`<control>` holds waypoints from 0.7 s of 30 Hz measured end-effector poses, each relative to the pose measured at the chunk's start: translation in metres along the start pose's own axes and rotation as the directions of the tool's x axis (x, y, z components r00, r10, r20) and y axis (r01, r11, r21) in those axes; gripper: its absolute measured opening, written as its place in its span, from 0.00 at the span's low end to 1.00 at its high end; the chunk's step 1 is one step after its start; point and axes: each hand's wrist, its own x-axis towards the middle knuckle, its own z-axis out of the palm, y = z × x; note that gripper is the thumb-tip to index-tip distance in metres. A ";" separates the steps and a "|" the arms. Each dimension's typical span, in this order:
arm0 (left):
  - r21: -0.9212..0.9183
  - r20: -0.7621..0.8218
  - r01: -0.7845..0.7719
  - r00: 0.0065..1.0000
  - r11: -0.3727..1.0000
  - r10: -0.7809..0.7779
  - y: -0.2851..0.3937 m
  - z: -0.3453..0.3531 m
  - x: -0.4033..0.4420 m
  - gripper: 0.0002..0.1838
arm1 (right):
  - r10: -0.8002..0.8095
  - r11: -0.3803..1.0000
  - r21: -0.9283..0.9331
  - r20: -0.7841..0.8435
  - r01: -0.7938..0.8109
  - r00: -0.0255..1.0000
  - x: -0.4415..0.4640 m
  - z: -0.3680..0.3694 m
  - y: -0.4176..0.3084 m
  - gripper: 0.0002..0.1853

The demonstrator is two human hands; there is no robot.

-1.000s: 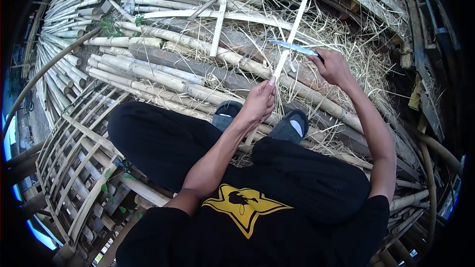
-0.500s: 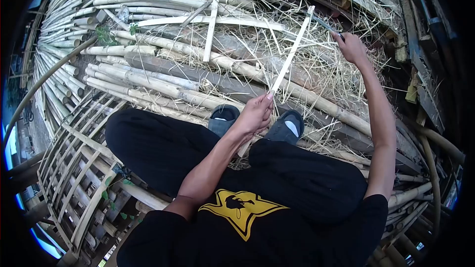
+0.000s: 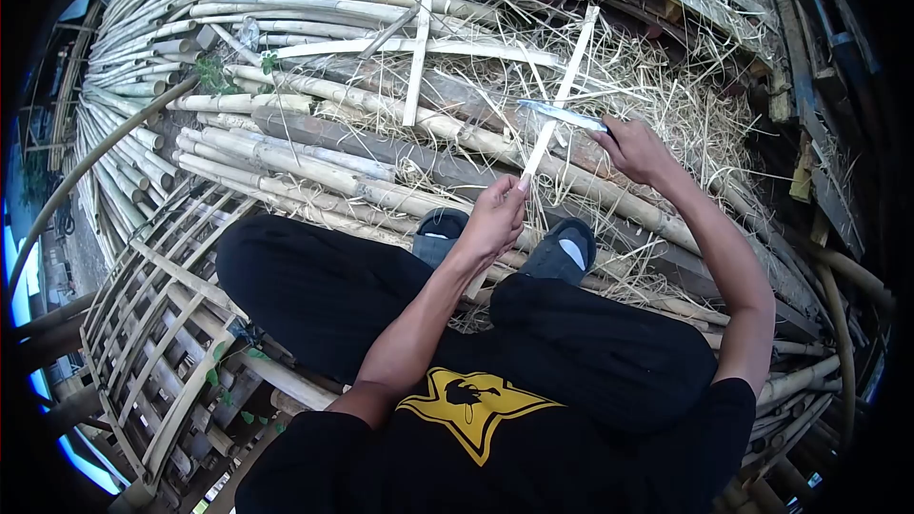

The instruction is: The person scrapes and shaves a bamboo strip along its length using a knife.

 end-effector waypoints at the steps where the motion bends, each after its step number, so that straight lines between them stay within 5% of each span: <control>1: 0.009 0.007 0.002 1.000 1.000 -0.002 0.000 0.000 -0.001 0.10 | -0.107 0.992 -0.069 -0.022 0.106 0.994 -0.001 -0.001 0.008 0.22; 3: 0.007 0.014 0.002 1.000 1.000 -0.002 -0.001 0.005 -0.009 0.11 | -0.160 0.958 -0.255 -0.102 0.129 0.982 0.020 -0.030 0.063 0.21; 4: 0.027 0.038 0.011 0.999 1.000 -0.012 -0.010 -0.001 -0.009 0.11 | 0.131 0.926 -0.294 -0.340 -0.237 0.931 0.032 -0.060 0.100 0.24; 5: 0.045 0.063 0.009 0.998 0.999 -0.012 -0.017 -0.007 -0.007 0.11 | 0.596 0.739 -0.037 -0.429 -0.673 0.679 0.044 -0.095 0.158 0.29; 7: 0.029 0.039 -0.002 0.999 1.000 0.001 -0.013 -0.006 -0.011 0.11 | 0.738 0.479 0.346 -0.657 -0.807 0.156 0.023 -0.155 0.250 0.36; 8: 0.025 0.008 0.001 1.000 1.000 -0.001 -0.006 -0.011 -0.013 0.11 | 0.754 0.442 0.508 -0.657 -0.739 -0.001 0.014 -0.176 0.268 0.40; 11: 0.059 -0.007 -0.071 0.997 0.996 0.071 0.004 -0.013 -0.006 0.10 | 0.625 0.698 0.405 -0.746 -0.591 0.228 -0.007 -0.173 0.252 0.38; 12: 0.111 -0.025 -0.063 0.997 0.992 0.067 0.002 -0.014 -0.003 0.09 | 0.725 0.683 0.568 -0.604 -0.459 0.332 -0.007 -0.157 0.241 0.33; 15: 0.273 -0.084 -0.150 0.980 0.950 0.179 -0.005 -0.003 0.004 0.09 | 0.733 0.336 0.936 -0.194 -0.099 0.652 -0.003 -0.094 0.133 0.23; 18: 0.303 -0.080 -0.177 0.974 0.936 0.210 -0.005 0.009 0.006 0.10 | 0.522 0.245 0.946 0.058 -0.214 0.851 0.007 -0.042 0.056 0.23; 21: 0.367 -0.073 -0.220 0.962 0.904 0.264 -0.015 0.010 0.013 0.14 | 0.368 0.293 0.896 0.217 -0.334 0.904 0.011 -0.016 -0.020 0.21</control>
